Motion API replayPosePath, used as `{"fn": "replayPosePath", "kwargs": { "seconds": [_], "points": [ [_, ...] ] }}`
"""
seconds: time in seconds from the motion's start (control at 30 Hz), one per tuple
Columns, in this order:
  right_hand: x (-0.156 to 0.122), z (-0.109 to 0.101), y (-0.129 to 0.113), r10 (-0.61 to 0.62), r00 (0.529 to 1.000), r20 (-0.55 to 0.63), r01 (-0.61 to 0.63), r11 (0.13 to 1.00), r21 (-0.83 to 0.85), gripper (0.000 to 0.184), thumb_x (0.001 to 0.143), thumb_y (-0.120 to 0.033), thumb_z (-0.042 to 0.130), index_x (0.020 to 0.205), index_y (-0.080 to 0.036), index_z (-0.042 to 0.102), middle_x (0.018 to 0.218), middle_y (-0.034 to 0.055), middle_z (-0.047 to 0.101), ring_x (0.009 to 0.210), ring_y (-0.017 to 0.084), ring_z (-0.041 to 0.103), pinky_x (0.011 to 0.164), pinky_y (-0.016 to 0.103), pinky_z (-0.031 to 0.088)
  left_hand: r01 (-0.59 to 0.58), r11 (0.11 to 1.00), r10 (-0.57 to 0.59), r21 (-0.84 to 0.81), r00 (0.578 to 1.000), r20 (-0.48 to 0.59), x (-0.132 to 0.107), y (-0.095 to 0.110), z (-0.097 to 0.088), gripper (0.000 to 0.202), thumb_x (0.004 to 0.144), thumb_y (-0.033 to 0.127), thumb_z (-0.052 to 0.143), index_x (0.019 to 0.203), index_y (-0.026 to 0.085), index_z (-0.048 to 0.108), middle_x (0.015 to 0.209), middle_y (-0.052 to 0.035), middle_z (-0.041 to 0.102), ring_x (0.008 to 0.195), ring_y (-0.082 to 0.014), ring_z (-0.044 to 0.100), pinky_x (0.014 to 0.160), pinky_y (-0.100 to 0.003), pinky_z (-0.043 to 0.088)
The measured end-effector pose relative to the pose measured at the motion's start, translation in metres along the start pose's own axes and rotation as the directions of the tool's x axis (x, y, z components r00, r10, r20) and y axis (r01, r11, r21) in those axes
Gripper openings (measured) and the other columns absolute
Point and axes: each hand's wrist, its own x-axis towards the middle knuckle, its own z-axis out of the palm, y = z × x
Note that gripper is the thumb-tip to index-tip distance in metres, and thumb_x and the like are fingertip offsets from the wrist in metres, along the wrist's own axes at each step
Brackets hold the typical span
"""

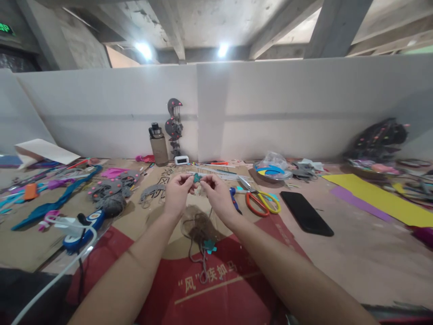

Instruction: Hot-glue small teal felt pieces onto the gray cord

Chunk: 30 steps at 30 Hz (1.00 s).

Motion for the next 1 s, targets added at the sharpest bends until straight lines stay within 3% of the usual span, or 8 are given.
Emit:
{"fn": "replayPosePath", "kwargs": {
  "seconds": [0.1, 0.23, 0.8, 1.0],
  "points": [
    [-0.001, -0.004, 0.0, -0.069, 0.997, -0.028, 0.065, 0.99, -0.123, 0.019, 0.079, -0.036, 0.051, 0.08, -0.018, 0.058, 0.071, 0.0002, 0.053, 0.065, 0.013, 0.044, 0.059, 0.025, 0.036, 0.118, 0.985, -0.115, -0.127, 0.993, 0.032, -0.002, 0.003, 0.003, 0.023, 0.061, 0.029, 0.073, 0.074, 0.013, 0.061, 0.055, 0.0003, 0.058, 0.048, -0.0083, 0.05, 0.045, -0.02, 0.035],
    [-0.001, -0.01, -0.004, -0.081, 0.996, -0.036, 0.072, 0.977, -0.202, 0.019, 0.08, -0.035, 0.051, 0.078, -0.018, 0.058, 0.071, 0.0002, 0.054, 0.064, 0.013, 0.044, 0.059, 0.025, 0.035, 0.179, 0.972, -0.172, -0.152, 0.983, 0.057, -0.004, 0.005, 0.006, 0.022, 0.06, 0.027, 0.074, 0.071, 0.013, 0.06, 0.056, 0.0009, 0.057, 0.049, -0.0078, 0.051, 0.045, -0.019, 0.035],
    [-0.003, -0.014, -0.01, -0.083, 0.994, -0.074, 0.048, 0.922, -0.385, 0.016, 0.08, -0.033, 0.051, 0.076, -0.019, 0.057, 0.066, -0.0011, 0.052, 0.062, 0.013, 0.044, 0.059, 0.025, 0.033, 0.08, 0.997, -0.082, 0.02, 0.991, 0.11, -0.007, 0.001, 0.006, 0.019, 0.067, 0.031, 0.069, 0.071, 0.015, 0.061, 0.051, 0.0017, 0.054, 0.045, -0.007, 0.045, 0.045, -0.019, 0.034],
    [-0.005, -0.015, -0.012, -0.068, 0.996, -0.057, 0.044, 0.936, -0.348, 0.021, 0.08, -0.033, 0.051, 0.093, -0.02, 0.06, 0.061, -0.0028, 0.049, 0.059, 0.013, 0.044, 0.057, 0.025, 0.033, 0.096, 0.994, -0.102, 0.05, 0.985, 0.141, -0.005, -0.003, 0.003, 0.02, 0.067, 0.033, 0.069, 0.071, 0.015, 0.061, 0.051, 0.0013, 0.053, 0.044, -0.0071, 0.044, 0.043, -0.019, 0.034]
  ]
}}
